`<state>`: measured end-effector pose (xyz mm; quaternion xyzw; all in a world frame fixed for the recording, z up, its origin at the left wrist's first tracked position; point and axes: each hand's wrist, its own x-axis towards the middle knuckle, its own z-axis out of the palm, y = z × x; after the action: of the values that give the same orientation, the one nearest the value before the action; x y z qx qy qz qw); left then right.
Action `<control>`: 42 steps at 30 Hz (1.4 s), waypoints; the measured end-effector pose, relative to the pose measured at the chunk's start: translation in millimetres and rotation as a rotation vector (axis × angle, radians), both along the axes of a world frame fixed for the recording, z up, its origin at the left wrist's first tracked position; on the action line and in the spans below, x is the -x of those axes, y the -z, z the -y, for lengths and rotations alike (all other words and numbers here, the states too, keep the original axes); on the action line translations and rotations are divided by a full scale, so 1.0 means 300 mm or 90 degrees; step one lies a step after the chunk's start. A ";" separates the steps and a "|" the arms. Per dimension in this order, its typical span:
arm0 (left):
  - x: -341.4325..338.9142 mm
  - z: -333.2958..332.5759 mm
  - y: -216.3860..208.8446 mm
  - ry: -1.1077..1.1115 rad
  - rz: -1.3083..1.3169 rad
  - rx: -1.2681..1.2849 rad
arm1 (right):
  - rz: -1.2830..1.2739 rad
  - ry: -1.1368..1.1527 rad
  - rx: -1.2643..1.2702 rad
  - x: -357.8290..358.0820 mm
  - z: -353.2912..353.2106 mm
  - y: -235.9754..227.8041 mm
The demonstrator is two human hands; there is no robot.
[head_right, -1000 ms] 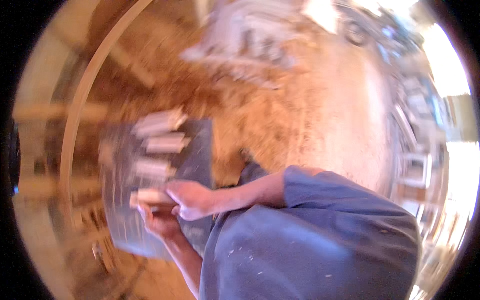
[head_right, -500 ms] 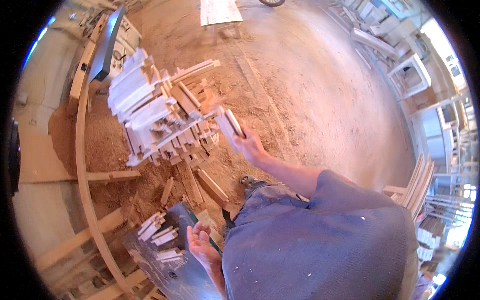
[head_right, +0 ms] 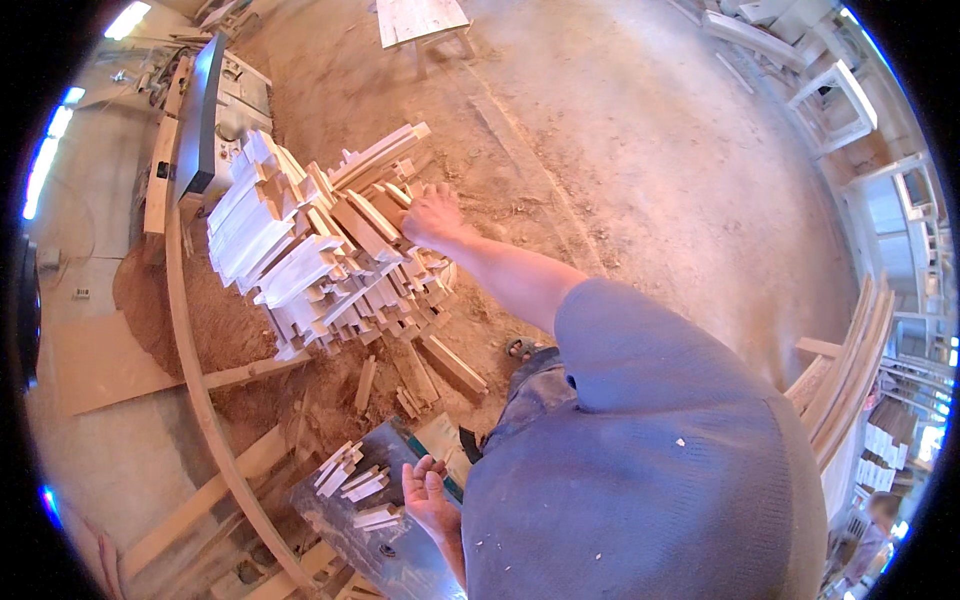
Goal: The person moves wood pieces from a stack to a workbench and processes them one at a time using a router table.
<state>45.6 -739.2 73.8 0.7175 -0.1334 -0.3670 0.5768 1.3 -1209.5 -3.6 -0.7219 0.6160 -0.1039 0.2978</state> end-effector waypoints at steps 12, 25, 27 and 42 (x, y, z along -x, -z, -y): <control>0.006 -0.012 0.002 -0.053 0.008 -0.037 | 0.229 -0.040 -0.176 0.101 0.103 0.045; 0.084 -0.252 0.025 -0.239 -0.063 -0.010 | 0.344 -0.020 0.155 0.423 0.118 0.408; 0.133 -0.328 0.058 -0.294 -0.058 0.034 | 0.359 -0.039 0.252 0.459 -0.074 0.379; 0.198 -0.659 0.142 -0.473 -0.119 0.025 | 0.147 -0.949 0.146 -0.516 -1.714 -0.037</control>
<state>-13.9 -541.6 31.2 0.6692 0.1818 -0.1944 0.6938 155.9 -695.3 7.5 -0.9577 -0.0841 -0.0136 0.2750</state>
